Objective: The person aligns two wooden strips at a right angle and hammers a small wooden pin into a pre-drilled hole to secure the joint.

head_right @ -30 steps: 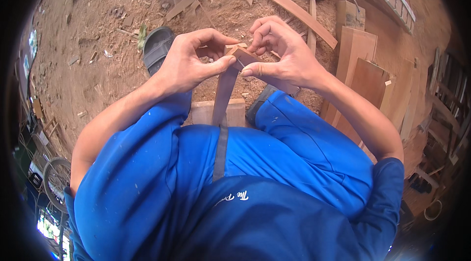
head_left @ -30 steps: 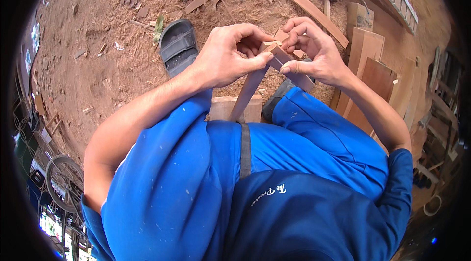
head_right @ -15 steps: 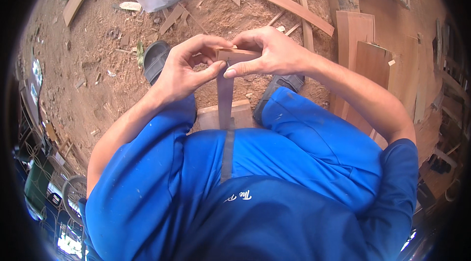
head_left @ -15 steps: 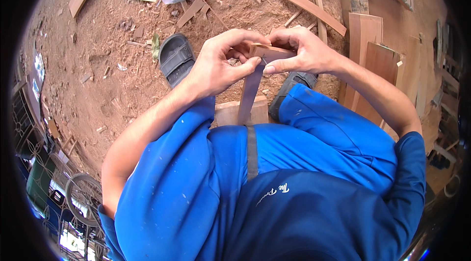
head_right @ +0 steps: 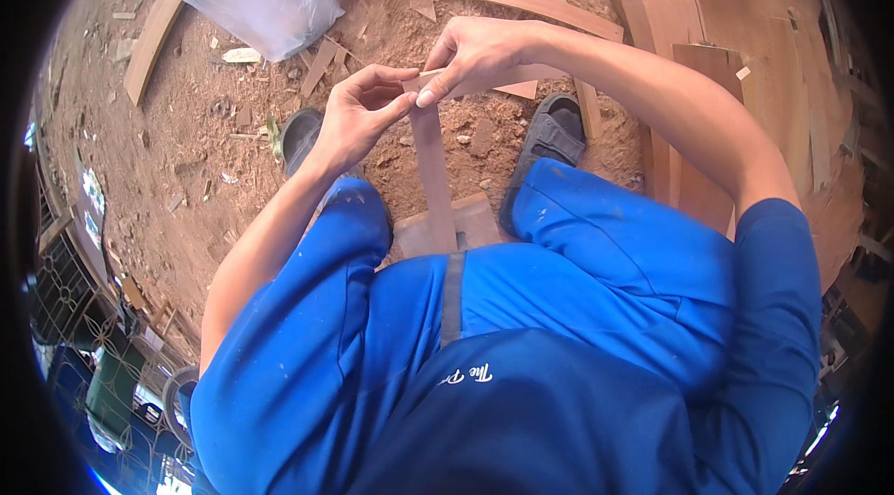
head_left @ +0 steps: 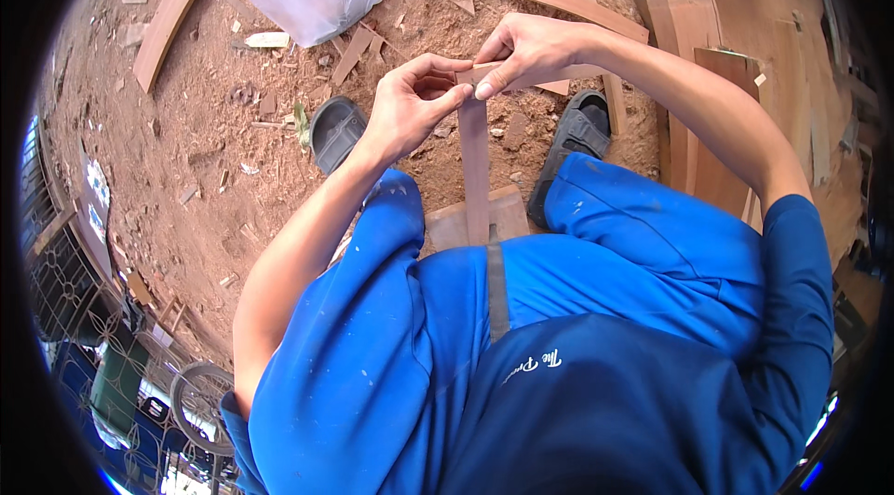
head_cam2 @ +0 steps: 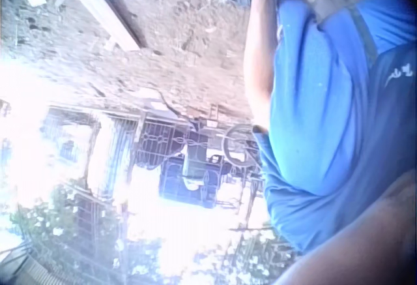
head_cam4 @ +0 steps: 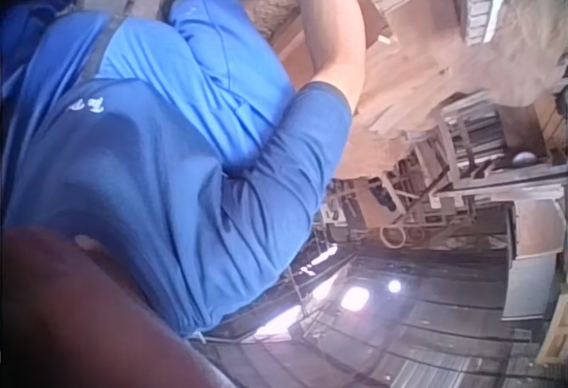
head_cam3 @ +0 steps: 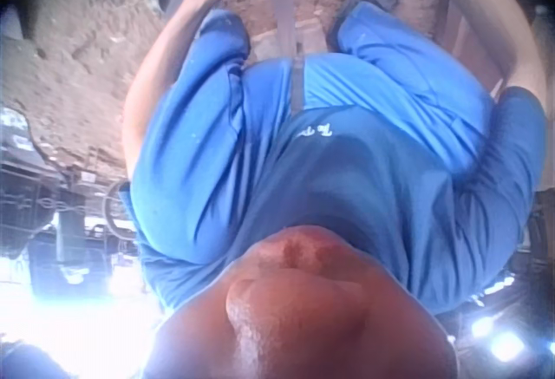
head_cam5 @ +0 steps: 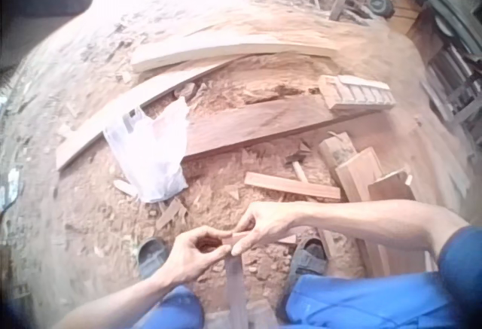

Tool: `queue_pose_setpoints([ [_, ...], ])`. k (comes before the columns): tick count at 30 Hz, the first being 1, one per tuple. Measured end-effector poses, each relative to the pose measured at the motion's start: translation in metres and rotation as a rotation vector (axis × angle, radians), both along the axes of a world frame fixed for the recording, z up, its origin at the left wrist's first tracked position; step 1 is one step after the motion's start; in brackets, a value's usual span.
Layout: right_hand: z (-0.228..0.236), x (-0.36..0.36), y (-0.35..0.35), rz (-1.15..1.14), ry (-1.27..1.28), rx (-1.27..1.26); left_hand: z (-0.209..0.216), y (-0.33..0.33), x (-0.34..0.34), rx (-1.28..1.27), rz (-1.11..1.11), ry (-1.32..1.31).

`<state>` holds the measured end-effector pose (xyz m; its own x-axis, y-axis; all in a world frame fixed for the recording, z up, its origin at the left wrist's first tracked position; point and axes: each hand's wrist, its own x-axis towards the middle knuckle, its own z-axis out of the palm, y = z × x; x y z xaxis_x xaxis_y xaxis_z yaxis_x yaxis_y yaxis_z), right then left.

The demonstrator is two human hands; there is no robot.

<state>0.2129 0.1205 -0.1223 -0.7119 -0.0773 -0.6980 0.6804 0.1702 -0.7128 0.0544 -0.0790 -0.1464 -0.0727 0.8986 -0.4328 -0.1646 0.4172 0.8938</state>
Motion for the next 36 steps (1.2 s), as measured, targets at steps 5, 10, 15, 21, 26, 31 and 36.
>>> queue_pose_setpoints([
  [5,-0.011,-0.002,0.002,-0.037,-0.022,-0.033,-0.025,0.006,-0.006,0.049,-0.037,0.064],
  [10,-0.021,-0.004,0.016,0.05,-0.037,0.014,-0.034,0.019,-0.007,-0.013,-0.045,0.043],
  [15,-0.025,-0.018,0.039,0.016,-0.059,0.029,-0.02,0.05,-0.022,0.01,-0.172,0.317],
  [21,-0.02,-0.054,0.083,0.023,-0.081,0.201,-0.029,0.1,-0.052,0.146,-0.145,0.382],
  [26,-0.011,-0.075,0.113,-0.054,0.016,0.335,-0.04,0.136,-0.075,0.236,-0.094,0.385],
  [31,-0.006,-0.091,0.131,-0.107,0.082,0.411,-0.022,0.161,-0.093,0.167,-0.068,0.502],
  [36,-0.01,-0.097,0.153,-0.182,0.207,0.531,-0.022,0.192,-0.104,0.209,-0.04,0.555],
])
